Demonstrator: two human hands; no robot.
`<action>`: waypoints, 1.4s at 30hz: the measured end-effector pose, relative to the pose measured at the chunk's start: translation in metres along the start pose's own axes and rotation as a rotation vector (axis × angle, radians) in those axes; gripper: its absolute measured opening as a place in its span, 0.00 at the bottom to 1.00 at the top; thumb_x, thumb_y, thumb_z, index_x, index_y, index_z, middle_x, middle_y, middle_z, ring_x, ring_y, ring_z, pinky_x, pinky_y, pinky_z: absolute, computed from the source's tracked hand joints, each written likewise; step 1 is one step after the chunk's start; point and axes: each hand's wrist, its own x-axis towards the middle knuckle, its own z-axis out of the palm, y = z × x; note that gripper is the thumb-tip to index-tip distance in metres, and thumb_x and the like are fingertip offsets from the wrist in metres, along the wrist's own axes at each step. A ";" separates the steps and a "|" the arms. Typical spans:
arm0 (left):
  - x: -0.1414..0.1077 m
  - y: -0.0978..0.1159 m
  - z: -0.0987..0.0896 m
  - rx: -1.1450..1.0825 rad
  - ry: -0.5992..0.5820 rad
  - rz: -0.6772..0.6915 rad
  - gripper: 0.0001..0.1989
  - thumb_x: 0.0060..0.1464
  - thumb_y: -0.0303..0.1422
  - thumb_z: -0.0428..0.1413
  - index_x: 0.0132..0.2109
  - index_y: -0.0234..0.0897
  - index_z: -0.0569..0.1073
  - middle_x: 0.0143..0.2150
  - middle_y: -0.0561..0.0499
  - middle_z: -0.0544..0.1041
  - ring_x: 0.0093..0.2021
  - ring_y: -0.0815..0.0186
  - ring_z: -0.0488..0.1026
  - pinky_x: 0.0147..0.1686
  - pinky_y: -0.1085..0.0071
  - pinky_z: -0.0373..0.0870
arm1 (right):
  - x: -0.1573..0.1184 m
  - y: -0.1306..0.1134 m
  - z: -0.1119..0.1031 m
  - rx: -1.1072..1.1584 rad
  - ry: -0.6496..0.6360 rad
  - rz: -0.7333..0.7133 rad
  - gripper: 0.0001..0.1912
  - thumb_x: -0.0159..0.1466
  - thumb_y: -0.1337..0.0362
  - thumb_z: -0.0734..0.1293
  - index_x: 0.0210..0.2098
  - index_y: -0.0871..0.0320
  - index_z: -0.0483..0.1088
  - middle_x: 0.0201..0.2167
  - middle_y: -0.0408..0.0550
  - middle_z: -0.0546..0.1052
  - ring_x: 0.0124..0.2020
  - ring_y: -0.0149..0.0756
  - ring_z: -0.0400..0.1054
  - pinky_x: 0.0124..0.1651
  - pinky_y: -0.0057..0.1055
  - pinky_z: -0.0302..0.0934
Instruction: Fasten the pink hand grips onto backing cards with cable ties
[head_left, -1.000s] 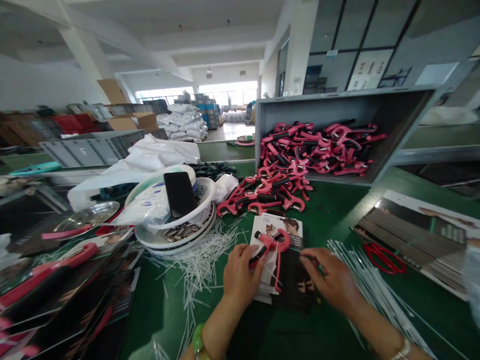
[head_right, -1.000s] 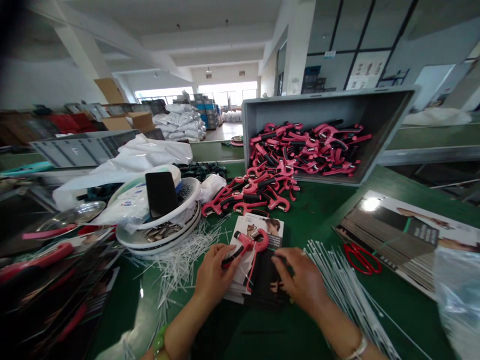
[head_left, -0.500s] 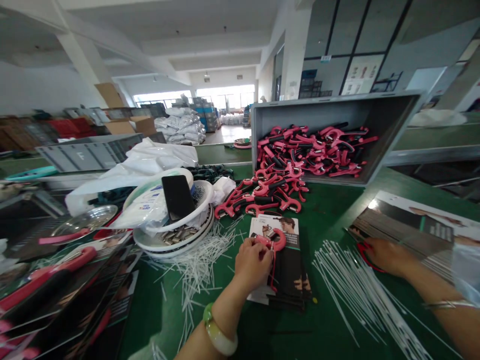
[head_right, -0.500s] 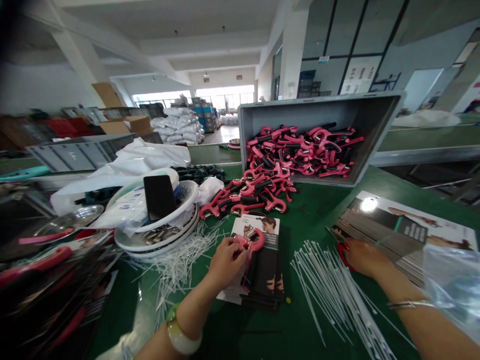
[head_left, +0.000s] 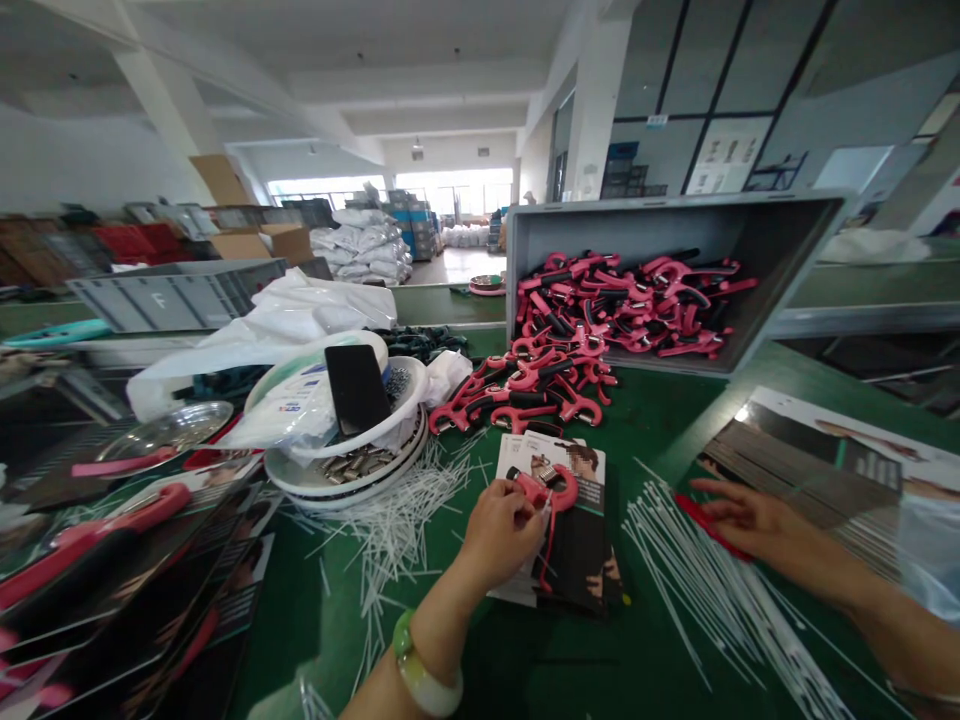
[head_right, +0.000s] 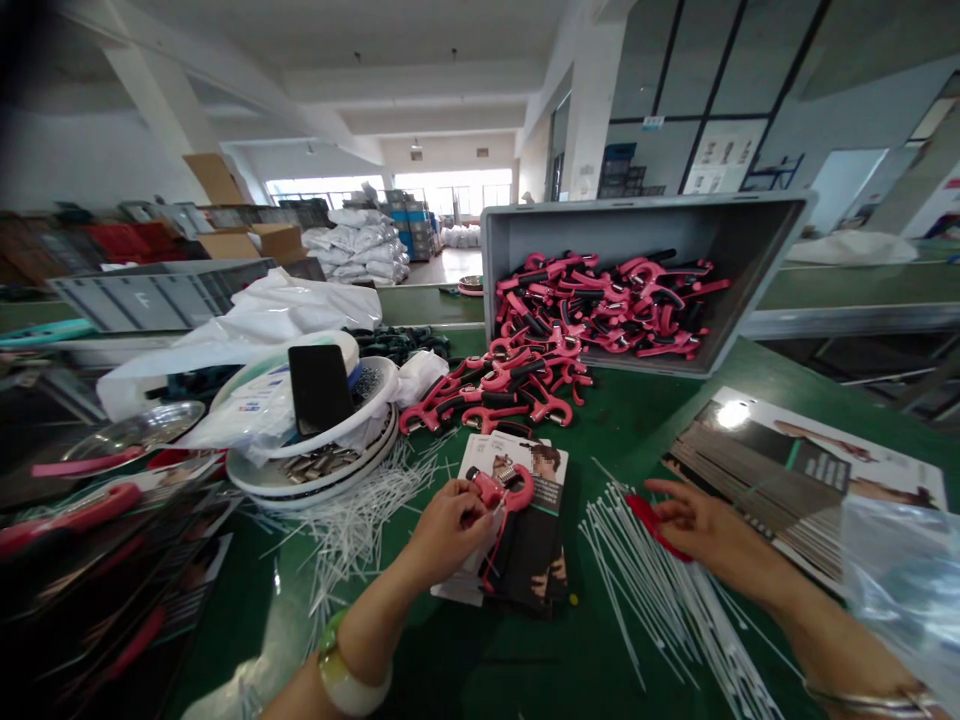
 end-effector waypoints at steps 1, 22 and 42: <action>0.000 -0.001 0.000 -0.021 -0.008 -0.008 0.07 0.48 0.31 0.54 0.24 0.36 0.72 0.35 0.48 0.71 0.38 0.65 0.69 0.39 0.70 0.64 | -0.008 -0.017 0.012 0.024 -0.068 -0.068 0.28 0.55 0.57 0.61 0.54 0.61 0.62 0.35 0.53 0.77 0.33 0.40 0.73 0.35 0.33 0.67; -0.002 -0.004 0.001 -0.264 -0.030 -0.083 0.08 0.49 0.30 0.54 0.23 0.36 0.70 0.36 0.50 0.71 0.42 0.66 0.69 0.44 0.71 0.64 | -0.001 -0.084 0.073 -1.107 0.263 -0.964 0.24 0.53 0.81 0.55 0.45 0.60 0.68 0.33 0.53 0.75 0.28 0.36 0.69 0.29 0.30 0.62; -0.002 -0.007 0.008 -0.253 -0.007 -0.030 0.09 0.51 0.32 0.54 0.25 0.37 0.72 0.37 0.50 0.70 0.42 0.66 0.68 0.43 0.71 0.64 | 0.016 -0.066 0.093 -1.067 0.310 -0.978 0.21 0.57 0.78 0.59 0.48 0.60 0.69 0.28 0.52 0.73 0.25 0.35 0.66 0.25 0.28 0.56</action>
